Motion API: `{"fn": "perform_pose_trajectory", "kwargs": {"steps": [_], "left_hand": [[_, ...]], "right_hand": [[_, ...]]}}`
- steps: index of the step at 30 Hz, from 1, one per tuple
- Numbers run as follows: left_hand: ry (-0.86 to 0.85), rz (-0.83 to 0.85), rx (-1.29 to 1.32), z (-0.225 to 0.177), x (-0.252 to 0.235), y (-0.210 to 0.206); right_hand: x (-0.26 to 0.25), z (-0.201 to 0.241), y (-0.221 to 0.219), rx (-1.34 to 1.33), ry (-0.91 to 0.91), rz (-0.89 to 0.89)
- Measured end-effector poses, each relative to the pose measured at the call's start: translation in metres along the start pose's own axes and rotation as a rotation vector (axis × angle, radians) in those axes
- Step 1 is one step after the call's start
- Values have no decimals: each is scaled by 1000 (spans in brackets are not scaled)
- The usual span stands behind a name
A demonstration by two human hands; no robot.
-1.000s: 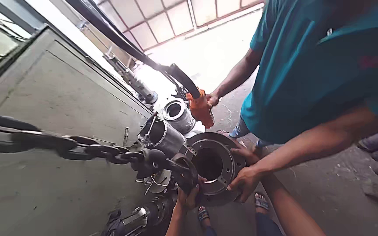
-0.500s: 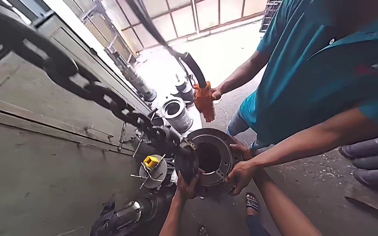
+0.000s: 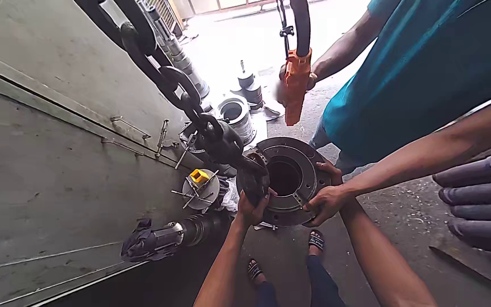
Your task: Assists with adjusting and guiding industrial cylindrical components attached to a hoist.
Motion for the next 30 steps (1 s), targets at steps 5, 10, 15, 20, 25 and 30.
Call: {"fn": "perform_pose_trajectory", "kwargs": {"steps": [5, 10, 15, 20, 25, 30], "left_hand": [[-6, 5, 44, 3, 1, -1], [-9, 15, 12, 3, -2, -1], [-35, 28, 13, 0, -3, -1], [-44, 25, 17, -1, -3, 0], [-32, 10, 2, -2, -2, 0], [-37, 20, 27, 1, -2, -1]], "right_hand": [[-1, -7, 4, 13, -25, 79], [9, 11, -27, 210, -37, 254], [11, 14, -30, 237, 5, 230], [11, 11, -23, 223, 15, 192], [12, 8, -21, 199, -15, 198], [11, 12, -32, 423, -81, 291]]}}
Point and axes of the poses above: each hand's wrist, its own x-axis away from the middle knuckle, its own y-axis out of the back of the hand, z = x × y, the point moved 9 cm from there along -x, towards the middle knuckle, and after that the axes turned 10 degrees about z, right-handed, at the moved point
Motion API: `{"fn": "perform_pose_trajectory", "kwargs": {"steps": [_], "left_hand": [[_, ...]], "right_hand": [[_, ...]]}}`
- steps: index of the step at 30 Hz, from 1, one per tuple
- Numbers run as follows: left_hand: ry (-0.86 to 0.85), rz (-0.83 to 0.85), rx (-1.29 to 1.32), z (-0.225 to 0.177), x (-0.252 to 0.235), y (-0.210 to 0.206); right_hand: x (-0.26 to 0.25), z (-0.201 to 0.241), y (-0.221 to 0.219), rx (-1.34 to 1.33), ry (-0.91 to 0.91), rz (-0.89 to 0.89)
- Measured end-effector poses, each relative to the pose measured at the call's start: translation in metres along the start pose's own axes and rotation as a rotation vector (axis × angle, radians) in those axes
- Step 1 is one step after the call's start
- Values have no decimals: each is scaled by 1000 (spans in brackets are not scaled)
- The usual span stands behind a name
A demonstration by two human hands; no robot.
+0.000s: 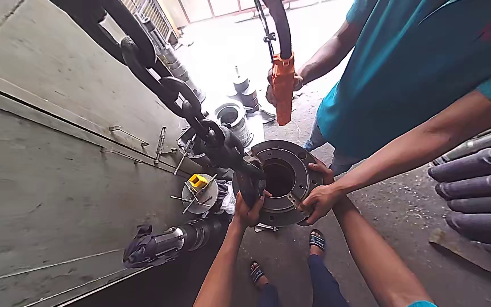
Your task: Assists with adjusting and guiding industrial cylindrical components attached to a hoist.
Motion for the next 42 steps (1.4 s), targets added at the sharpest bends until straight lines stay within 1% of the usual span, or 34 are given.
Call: {"fn": "perform_pose_trajectory", "kwargs": {"steps": [3, 6, 9, 10, 12, 15, 16, 17, 18, 19, 20, 21, 22, 24, 26, 28, 30, 31, 32, 33, 34, 35, 36, 37, 38, 40, 42], "left_hand": [[5, -3, -4, 0, 0, 0], [-14, 0, 12, 1, 2, 0], [-39, 9, 15, 0, 2, 0], [-39, 11, 19, 0, 1, 0], [-34, 10, 29, -1, 1, -1], [-16, 9, 28, 1, 2, -1], [-13, 6, 39, 2, 3, 0], [-13, 0, 58, 3, 3, 0], [-11, -7, 76, 3, 4, 1], [-12, -12, 89, 3, 6, 1], [-23, -13, 97, 2, 6, 1], [-38, -6, 94, 1, 5, 1], [-52, 5, 83, -1, 4, 0], [-68, 24, 78, -3, 2, -2], [-50, 21, 61, -4, 1, -2], [-15, -3, 18, -4, 3, 0], [-18, 1, 6, -5, 3, 0], [-36, 10, 16, -6, 2, 0], [-59, 23, 32, -8, 2, -1], [-82, 36, 44, -9, 2, -1], [-101, 46, 45, -11, 2, -2], [-120, 55, 36, -13, 0, -2], [-131, 65, 24, -14, 0, -3], [-131, 75, 8, -15, 0, -4], [-126, 85, -7, -15, -1, -4], [-124, 98, -22, -15, -1, -4], [-131, 103, -23, -16, -2, -5]], "right_hand": [[-1, 1, 0, 52, 17, 31], [0, 0, 0, -60, 77, 32], [1, 9, 0, 72, 124, -12], [2, 12, -2, 70, 138, -28], [5, 12, -3, 4, 132, -68], [12, 14, -7, -143, 143, -177], [18, 20, -12, -222, 72, -272], [22, 32, -17, -292, -83, -424], [25, 34, -19, -329, -224, -504], [22, 27, -16, -348, -235, -519], [14, 7, -5, -383, -31, -437], [7, -7, 5, -412, 115, -362], [3, -15, 12, -445, 152, -367], [-1, -22, 22, -476, 120, -411], [-9, -35, 36, -469, 90, -356], [-13, -49, 43, -454, 118, -270], [-15, -46, 42, -430, 198, -188], [-13, -32, 37, -437, 179, -211], [-7, -5, 24, -439, 31, -295], [0, 32, 5, -416, -252, -433], [0, 55, -6, -376, -82, -369], [-2, 74, -15, -308, -36, -354], [-1, 79, -18, -294, -59, -379], [-1, 74, -17, -316, -77, -423], [-4, 59, -10, -353, -54, -430], [-7, 49, -2, -352, -36, -383], [-6, 38, 9, -417, 45, -341]]}}
Point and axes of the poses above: each hand's wrist, its own x-axis away from the middle knuckle, its own y-axis out of the back of the hand, z = x × y, the point moved 9 cm from there along -x, towards the middle knuckle, and after that the axes turned 10 degrees about z, right-handed, at the moved point
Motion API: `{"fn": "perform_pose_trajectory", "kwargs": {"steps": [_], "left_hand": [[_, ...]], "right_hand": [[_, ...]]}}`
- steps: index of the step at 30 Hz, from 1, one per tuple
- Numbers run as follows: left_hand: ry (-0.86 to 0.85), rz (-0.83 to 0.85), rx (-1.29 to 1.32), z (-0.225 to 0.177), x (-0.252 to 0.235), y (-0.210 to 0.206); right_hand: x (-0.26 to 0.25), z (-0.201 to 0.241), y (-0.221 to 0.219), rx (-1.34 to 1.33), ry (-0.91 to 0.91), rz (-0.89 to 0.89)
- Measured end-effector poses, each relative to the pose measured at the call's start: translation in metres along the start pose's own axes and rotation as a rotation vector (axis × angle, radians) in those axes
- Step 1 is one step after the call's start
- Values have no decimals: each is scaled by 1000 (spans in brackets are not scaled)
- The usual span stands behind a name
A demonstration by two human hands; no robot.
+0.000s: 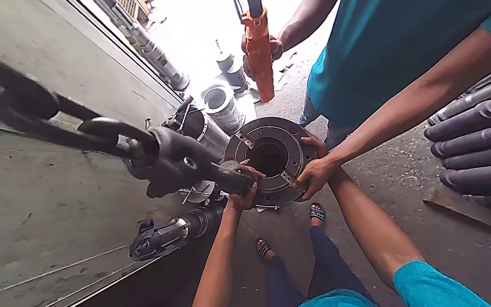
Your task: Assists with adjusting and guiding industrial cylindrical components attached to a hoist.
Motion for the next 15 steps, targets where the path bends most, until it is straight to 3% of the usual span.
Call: {"fn": "perform_pose_trajectory", "kwargs": {"steps": [8, 13, 15], "left_hand": [[36, -37, 35, 4, 6, 1], [64, -58, 36, 8, 10, 2], [100, -101, 21, 12, 14, 5]], "right_hand": [[3, 9, -9, -2, 85, 110], [2, -1, -2, 29, -78, -60], [8, -20, 12, -15, -46, -181]]}}
Point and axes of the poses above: each hand's wrist, its own x-axis away from the middle knuckle, its own y-axis out of the back of the hand, z = x × y, the point moved 9 cm from there along -x, towards the middle knuckle, and after that the axes turned 10 degrees about z, right-handed, at the moved point
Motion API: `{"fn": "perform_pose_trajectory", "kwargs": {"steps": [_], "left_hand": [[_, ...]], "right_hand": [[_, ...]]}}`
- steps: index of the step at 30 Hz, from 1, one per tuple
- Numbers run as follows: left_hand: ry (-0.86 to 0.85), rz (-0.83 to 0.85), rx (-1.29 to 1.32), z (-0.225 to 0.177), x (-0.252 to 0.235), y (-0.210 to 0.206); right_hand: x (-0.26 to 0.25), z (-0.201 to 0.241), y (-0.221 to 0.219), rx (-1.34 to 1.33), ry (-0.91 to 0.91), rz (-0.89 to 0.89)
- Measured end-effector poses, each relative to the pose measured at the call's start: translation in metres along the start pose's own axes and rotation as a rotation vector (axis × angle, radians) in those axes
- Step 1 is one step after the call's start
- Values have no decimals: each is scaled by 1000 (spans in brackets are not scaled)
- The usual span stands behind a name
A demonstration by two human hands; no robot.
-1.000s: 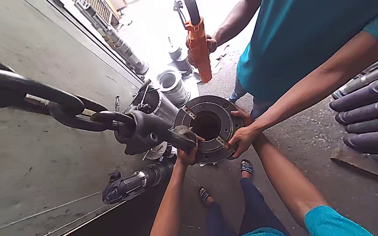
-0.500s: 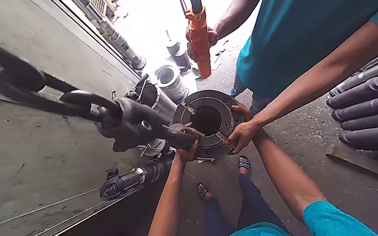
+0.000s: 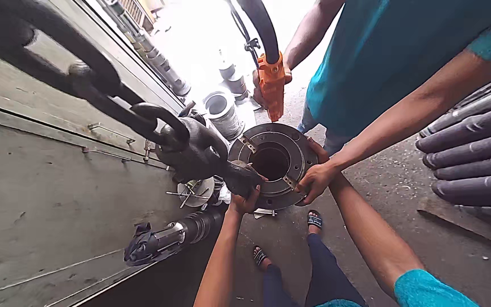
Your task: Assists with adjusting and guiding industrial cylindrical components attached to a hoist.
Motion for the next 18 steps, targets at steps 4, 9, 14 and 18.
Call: {"fn": "perform_pose_trajectory", "kwargs": {"steps": [4, 9, 14, 18], "left_hand": [[-1, 21, 46, 7, 0, -2], [0, 0, 80, 8, -2, -1], [30, -3, -23, 8, 1, -1], [101, 20, -104, 9, -1, 1]], "right_hand": [[42, -46, 104, 133, 316, -49], [151, 101, 82, 629, 596, -901], [13, 185, -54, 1177, 667, 11], [-54, 199, -77, 1013, 530, 293]]}}
Point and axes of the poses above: each hand's wrist, its own x-axis away from the middle knuckle, its own y-axis out of the back of the hand, z = x × y, the point moved 9 cm from there along -x, towards the middle knuckle, and after that the axes turned 10 degrees about z, right-handed, at the moved point
